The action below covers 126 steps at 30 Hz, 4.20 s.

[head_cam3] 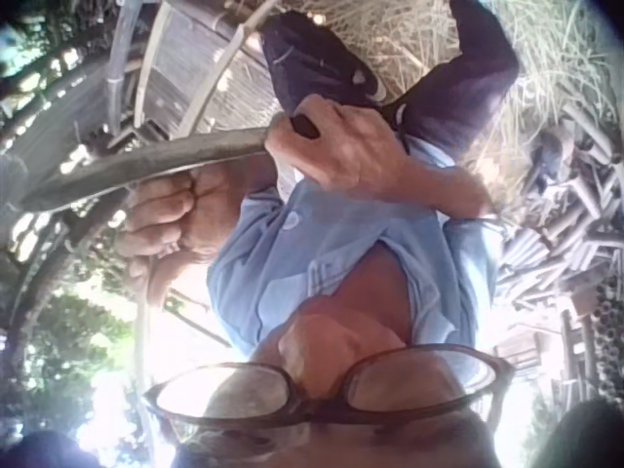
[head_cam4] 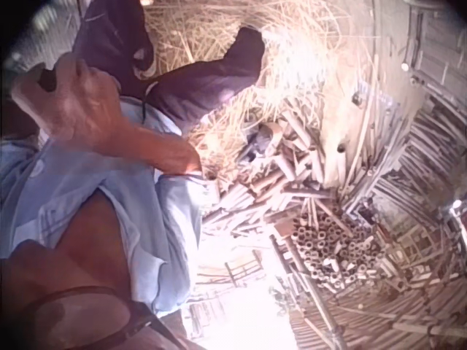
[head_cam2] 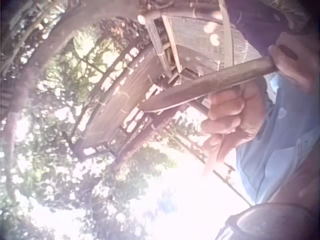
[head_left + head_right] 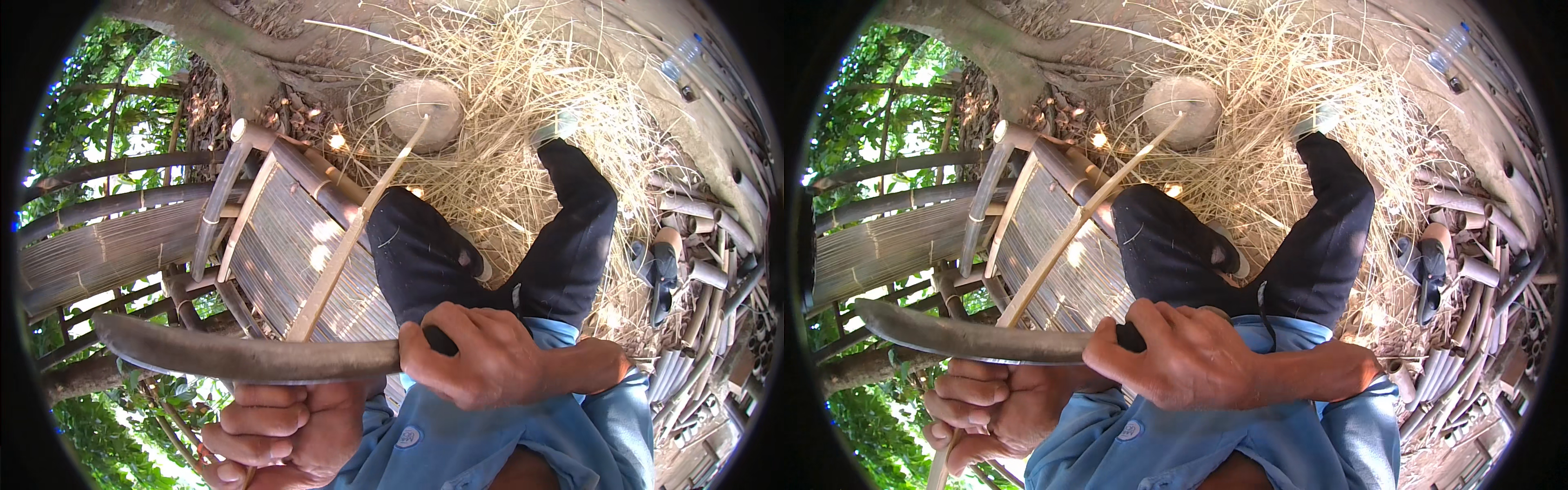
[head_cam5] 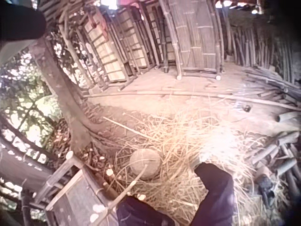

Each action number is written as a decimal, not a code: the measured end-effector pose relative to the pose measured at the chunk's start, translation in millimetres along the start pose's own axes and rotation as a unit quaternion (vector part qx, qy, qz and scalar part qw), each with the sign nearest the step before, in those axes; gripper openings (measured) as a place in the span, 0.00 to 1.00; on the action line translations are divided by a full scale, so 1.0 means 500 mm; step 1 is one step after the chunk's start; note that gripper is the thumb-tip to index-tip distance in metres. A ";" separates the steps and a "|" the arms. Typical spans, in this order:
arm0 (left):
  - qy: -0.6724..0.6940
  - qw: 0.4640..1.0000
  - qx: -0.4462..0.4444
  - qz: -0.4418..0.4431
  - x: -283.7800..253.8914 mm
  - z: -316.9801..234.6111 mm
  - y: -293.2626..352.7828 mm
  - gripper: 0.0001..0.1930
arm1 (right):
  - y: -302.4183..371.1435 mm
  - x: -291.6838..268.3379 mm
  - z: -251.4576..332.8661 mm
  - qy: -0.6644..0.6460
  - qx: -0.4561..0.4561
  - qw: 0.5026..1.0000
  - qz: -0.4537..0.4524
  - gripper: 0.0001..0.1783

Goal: The person shaves a long strip of bamboo with a machete, sliding the blade along the length of the wood to smooth it.

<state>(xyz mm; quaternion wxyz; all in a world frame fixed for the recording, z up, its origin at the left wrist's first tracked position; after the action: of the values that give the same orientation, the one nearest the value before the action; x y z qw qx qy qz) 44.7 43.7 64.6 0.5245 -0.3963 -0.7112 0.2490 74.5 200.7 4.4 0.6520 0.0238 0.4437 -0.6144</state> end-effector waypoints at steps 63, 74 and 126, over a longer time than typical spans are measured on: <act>0.000 0.977 0.209 0.051 0.000 0.026 -0.058 0.20 | -0.046 0.058 -0.087 0.060 0.043 0.997 0.014 0.10; -0.003 0.973 0.233 -0.005 0.004 0.039 -0.063 0.19 | -0.032 0.077 -0.134 0.050 0.008 0.999 0.005 0.10; -0.110 0.974 0.066 0.186 -0.020 0.479 0.003 0.18 | 0.069 0.446 -0.992 -0.018 0.328 0.941 -0.086 0.17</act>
<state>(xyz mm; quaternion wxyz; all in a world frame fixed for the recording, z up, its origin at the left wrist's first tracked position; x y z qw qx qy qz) -179.2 51.1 -19.9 0.4127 -0.4561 -0.6603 0.4309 -202.5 320.9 -449.0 0.5610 0.1868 0.2059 -0.7797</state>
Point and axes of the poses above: each hand's wrist, its own y-axis away from the middle knuckle, its own x-axis out of the palm, z = x × y, the point moved 2 cm from there along -y, towards the middle knuckle, and after that the axes turned 6 degrees about -z, right-handed, at the moved point
